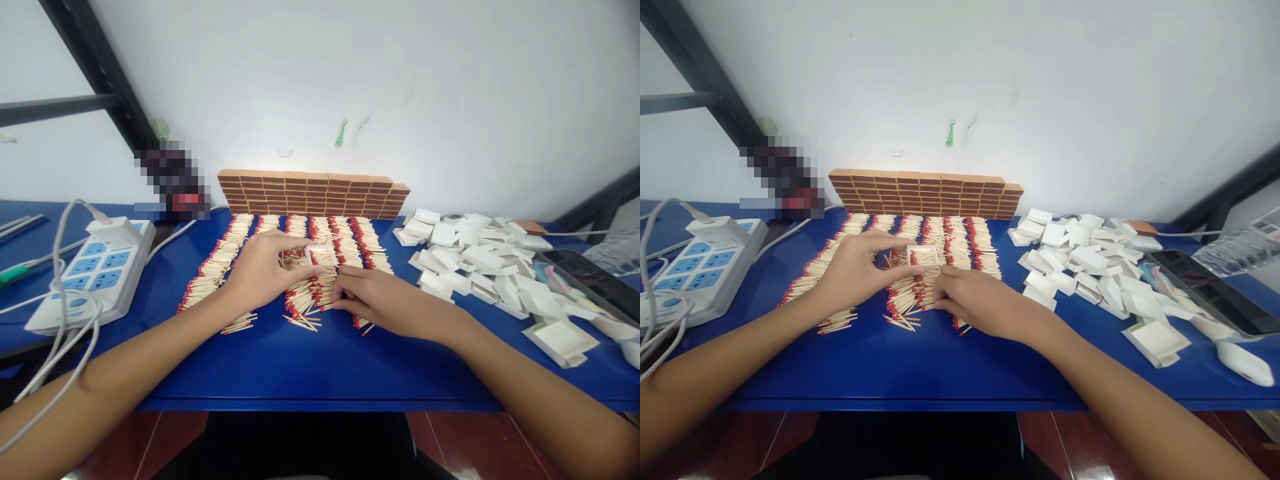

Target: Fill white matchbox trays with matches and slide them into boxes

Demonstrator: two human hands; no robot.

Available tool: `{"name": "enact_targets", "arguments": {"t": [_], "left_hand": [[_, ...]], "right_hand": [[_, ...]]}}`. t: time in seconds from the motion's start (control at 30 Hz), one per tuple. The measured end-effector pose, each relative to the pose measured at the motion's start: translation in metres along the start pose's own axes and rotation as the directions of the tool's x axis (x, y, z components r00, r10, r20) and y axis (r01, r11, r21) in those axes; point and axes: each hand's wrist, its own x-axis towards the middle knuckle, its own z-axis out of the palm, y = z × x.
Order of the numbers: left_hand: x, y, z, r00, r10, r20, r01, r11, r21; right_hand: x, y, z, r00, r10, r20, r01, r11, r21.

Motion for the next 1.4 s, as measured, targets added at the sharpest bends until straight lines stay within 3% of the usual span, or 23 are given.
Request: {"name": "enact_targets", "arguments": {"t": [0.13, 0.3, 0.53, 0.73, 0.93, 1.03, 1.17, 1.23, 1.4], "left_hand": [[0.001, 0.0, -0.001, 1.0, -0.006, 0.003, 0.006, 1.0, -0.002], [0.002, -0.001, -0.001, 0.998, 0.029, 0.047, -0.032, 0.997, 0.064], [-0.002, 0.014, -0.001, 0.988, 0.057, 0.144, -0.045, 0.995, -0.087], [-0.004, 0.019, 0.0, 0.987, 0.093, 0.131, -0.073, 0.986, -0.151], [-0.001, 0.016, -0.004, 0.993, -0.044, 0.108, 0.06, 0.987, -0.148], [0.0, 0.01, -0.003, 0.994, -0.111, 0.027, 0.113, 0.988, -0.104], [0.001, 0.003, -0.001, 0.985, -0.17, -0.027, 0.167, 0.982, -0.086], [0.001, 0.003, -0.001, 0.985, -0.168, -0.022, 0.166, 0.982, -0.089], [0.001, 0.006, -0.003, 0.991, -0.13, -0.009, 0.129, 0.989, -0.07]], "right_hand": [[-0.001, 0.0, -0.001, 1.0, 0.002, -0.024, -0.003, 1.0, -0.003], [-0.003, 0.002, -0.008, 0.984, -0.019, -0.178, 0.013, 0.999, -0.032], [-0.001, 0.008, -0.008, 0.873, -0.035, -0.486, 0.002, 0.998, -0.068], [0.002, 0.004, -0.003, 0.855, -0.095, -0.509, 0.066, 0.995, -0.076], [0.001, 0.002, -0.008, 0.819, -0.122, -0.561, 0.088, 0.992, -0.087], [-0.001, 0.002, -0.009, 0.857, -0.116, -0.502, 0.085, 0.993, -0.085], [-0.001, 0.003, -0.004, 0.969, -0.114, -0.218, 0.112, 0.993, -0.023], [0.0, 0.003, -0.001, 0.985, -0.119, -0.127, 0.118, 0.993, -0.013], [0.003, 0.005, 0.004, 0.992, -0.091, -0.089, 0.089, 0.996, -0.026]]}}
